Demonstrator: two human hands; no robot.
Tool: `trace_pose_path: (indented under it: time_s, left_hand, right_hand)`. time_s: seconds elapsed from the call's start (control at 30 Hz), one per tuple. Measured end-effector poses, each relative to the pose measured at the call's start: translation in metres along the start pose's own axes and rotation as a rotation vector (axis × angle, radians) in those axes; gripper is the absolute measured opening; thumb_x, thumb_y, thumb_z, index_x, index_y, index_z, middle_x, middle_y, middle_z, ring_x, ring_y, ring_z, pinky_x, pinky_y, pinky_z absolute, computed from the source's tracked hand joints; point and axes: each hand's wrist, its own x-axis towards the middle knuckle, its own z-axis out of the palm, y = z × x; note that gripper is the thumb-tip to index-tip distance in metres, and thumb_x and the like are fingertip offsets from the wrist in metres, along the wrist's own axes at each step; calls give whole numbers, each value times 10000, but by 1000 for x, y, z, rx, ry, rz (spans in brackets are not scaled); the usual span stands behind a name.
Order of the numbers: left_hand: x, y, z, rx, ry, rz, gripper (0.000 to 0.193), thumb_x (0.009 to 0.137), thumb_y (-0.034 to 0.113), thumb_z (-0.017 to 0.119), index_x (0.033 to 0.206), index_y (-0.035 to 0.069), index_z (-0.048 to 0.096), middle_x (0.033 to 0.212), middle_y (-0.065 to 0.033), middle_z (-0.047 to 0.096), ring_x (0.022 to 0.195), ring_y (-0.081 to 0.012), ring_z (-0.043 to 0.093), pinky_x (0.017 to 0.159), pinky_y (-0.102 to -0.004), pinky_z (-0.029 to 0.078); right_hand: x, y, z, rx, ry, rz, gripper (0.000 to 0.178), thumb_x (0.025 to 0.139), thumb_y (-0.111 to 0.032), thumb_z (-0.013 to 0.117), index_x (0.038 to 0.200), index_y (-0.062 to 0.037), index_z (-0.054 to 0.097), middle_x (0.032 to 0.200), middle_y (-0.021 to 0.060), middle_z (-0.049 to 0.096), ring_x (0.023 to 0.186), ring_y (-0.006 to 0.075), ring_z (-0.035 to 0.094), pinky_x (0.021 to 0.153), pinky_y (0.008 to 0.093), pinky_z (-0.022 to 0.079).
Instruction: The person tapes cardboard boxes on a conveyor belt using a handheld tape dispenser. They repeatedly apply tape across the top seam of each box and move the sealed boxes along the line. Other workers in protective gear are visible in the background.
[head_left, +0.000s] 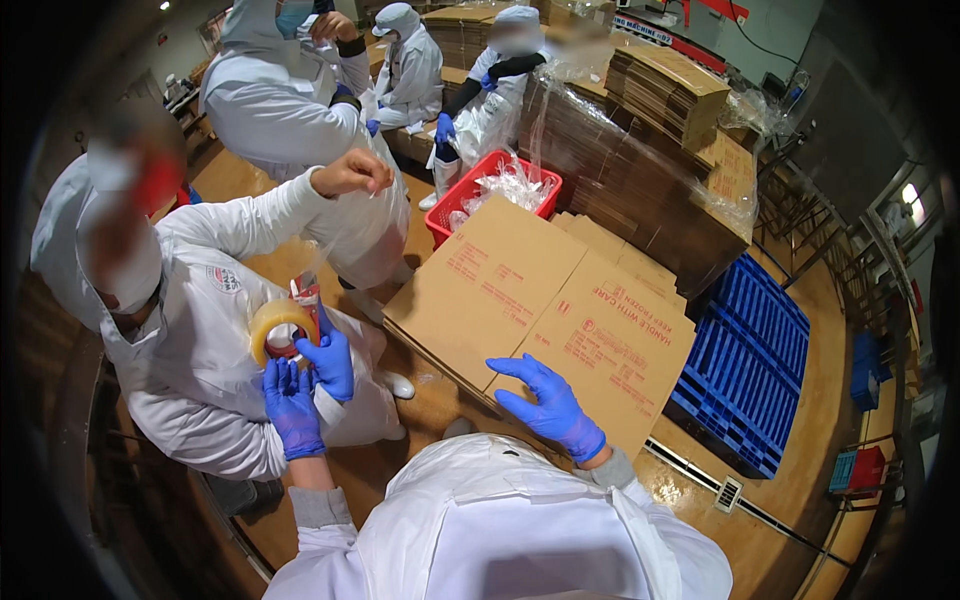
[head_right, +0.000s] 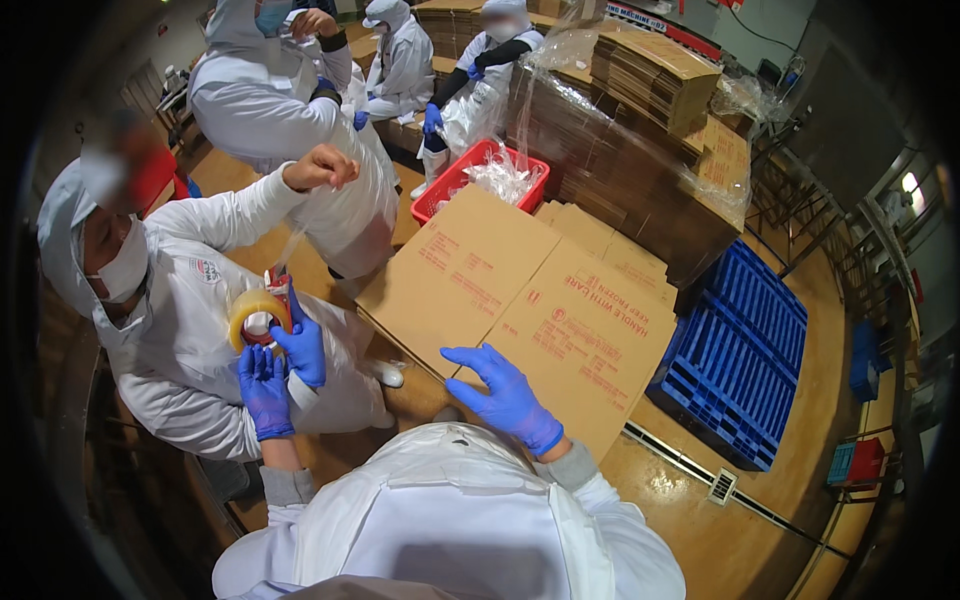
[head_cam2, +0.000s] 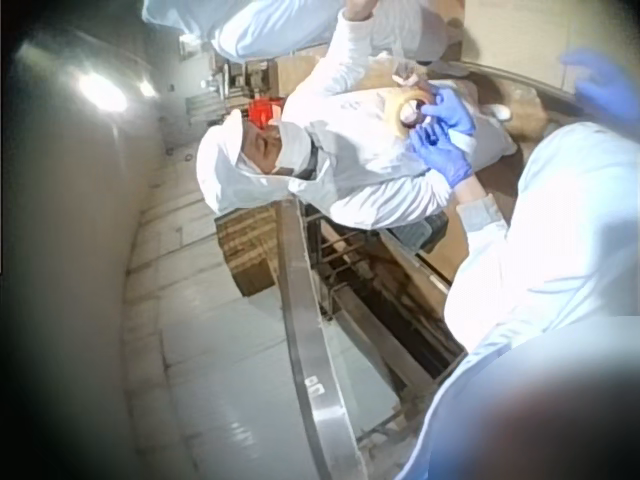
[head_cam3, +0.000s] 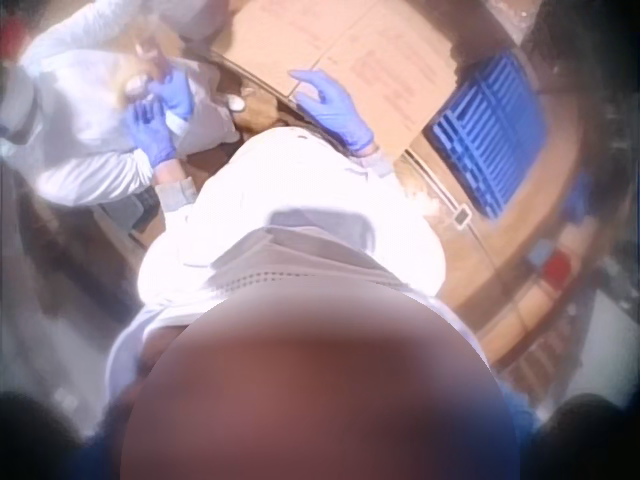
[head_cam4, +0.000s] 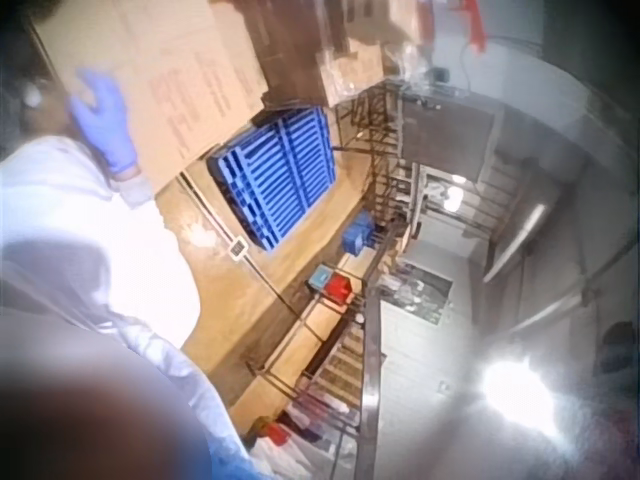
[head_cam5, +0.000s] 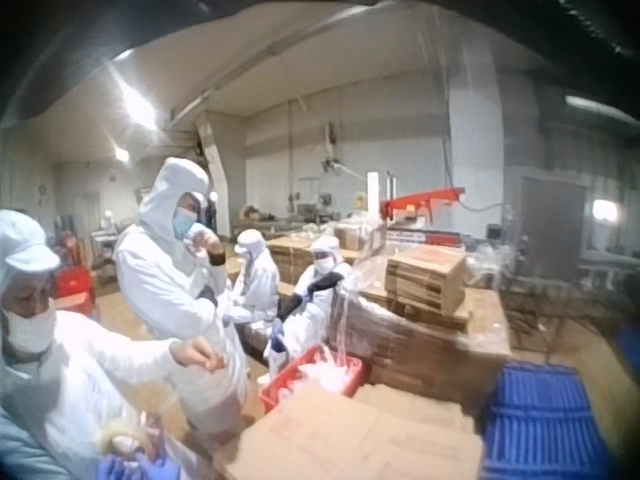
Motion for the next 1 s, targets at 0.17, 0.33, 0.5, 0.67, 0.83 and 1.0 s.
trace_pose_path:
  time_s: [0.17, 0.33, 0.5, 0.67, 0.83, 1.0]
  left_hand:
    - [3, -4, -16, -9, 13, -57, 113, 976, 201, 653, 1031, 112, 695, 958, -42, 690, 933, -173, 645, 913, -352, 513]
    - [-4, 7, 9, -91, 18, -201, 144, 958, 199, 680, 982, 58, 686, 930, -79, 681, 924, -218, 646, 947, -407, 528]
    - [-4, 15, 11, -138, 0, -456, 207, 951, 202, 679, 1047, 20, 667, 1010, -169, 703, 981, -303, 675, 917, -433, 584]
    - [-3, 18, 20, -28, -195, -496, 411, 957, 234, 684, 1291, 17, 582, 1131, -172, 687, 999, -302, 692, 871, -427, 600]
    - [2, 7, 33, 291, -303, -529, 519, 977, 427, 640, 1346, 70, 558, 1051, -137, 704, 864, -232, 718, 712, -340, 586]
    - [-25, 5, 99, 685, -374, -338, 477, 944, 407, 670, 1216, 16, 638, 954, -118, 710, 751, -215, 701, 680, -324, 560]
  right_hand:
    - [3, -2, 5, 48, -21, -15, 415, 928, -255, 719, 1316, -130, 643, 1287, 82, 664, 1214, 287, 610, 1145, 430, 393]
    - [-1, -13, 6, 61, -73, 20, 406, 928, -248, 716, 1310, -130, 646, 1273, 79, 670, 1205, 282, 616, 1153, 450, 383]
    - [-5, -11, 6, 35, -79, 9, 394, 928, -231, 715, 1304, -132, 651, 1264, 80, 675, 1182, 280, 625, 1127, 427, 406]
    - [-2, -7, 13, 64, -104, 4, 383, 938, -234, 698, 1305, -137, 649, 1270, 67, 674, 1176, 278, 631, 1147, 472, 382]
    - [-1, -10, 25, 44, -154, -82, 388, 927, -223, 706, 1301, -140, 650, 1263, 73, 673, 1165, 295, 632, 1138, 489, 393]
    - [-3, -20, 29, 41, -167, -143, 420, 916, -223, 714, 1319, -139, 635, 1269, 76, 671, 1173, 296, 629, 1141, 500, 389]
